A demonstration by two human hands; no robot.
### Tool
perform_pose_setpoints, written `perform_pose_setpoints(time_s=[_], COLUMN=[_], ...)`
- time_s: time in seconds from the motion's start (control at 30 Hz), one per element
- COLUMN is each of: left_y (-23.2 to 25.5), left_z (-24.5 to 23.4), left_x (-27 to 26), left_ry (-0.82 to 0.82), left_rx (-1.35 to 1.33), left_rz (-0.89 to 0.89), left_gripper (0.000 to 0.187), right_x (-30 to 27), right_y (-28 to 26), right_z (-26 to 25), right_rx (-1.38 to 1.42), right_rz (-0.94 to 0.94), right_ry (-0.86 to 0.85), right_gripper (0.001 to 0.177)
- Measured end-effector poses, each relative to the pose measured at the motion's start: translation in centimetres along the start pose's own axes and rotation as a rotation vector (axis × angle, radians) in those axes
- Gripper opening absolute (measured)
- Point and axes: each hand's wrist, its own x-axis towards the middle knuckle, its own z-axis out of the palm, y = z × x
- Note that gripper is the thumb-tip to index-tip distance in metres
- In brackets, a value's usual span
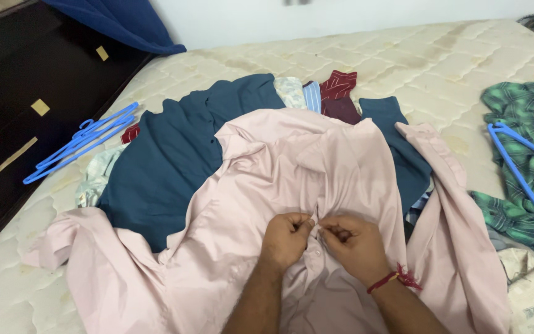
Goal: The person places a pink shirt on a blue hanger, buttons it up, and smooths it out. Then the person picks up a green plaid shirt and places it on another hanger.
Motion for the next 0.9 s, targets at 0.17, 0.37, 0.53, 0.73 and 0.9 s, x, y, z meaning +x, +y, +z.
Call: perform_pose_setpoints(time_s=[0.17, 0.37, 0.53, 0.73, 0.9], left_y=[0.3, 0.9, 0.1, -1.4, -1.6], left_z=[0.2, 0.0, 0.1, 0.2, 0.1], left_x=[0.0, -0.2, 0.2, 0.8, 0.8], left_ry=[-0.006, 0.001, -0.017, -0.083, -0.113], left_rx=[0.023, 0.000, -0.041, -0.110, -0.079], left_rz=[-0.019, -0.078, -0.048, -0.010, 0.013], left_gripper=[0.019, 0.019, 0.019, 0.014, 0.014], right_x=[0.0, 0.2, 0.4, 0.5, 0.8], right_y=[0.1, -0.8, -0.8, 1.3, 1.4], right_z=[0.0, -0.4, -0.4, -0.5, -0.4], right_rx=[-0.020, -0.108, -0.142, 0.026, 0.099], right_rz=[0.018, -0.056, -0.068, 0.073, 0.073], right_ry=[0.008, -0.026, -0.028, -0.090, -0.153], right_gripper=[0.010, 0.010, 0.010, 0.013, 0.013])
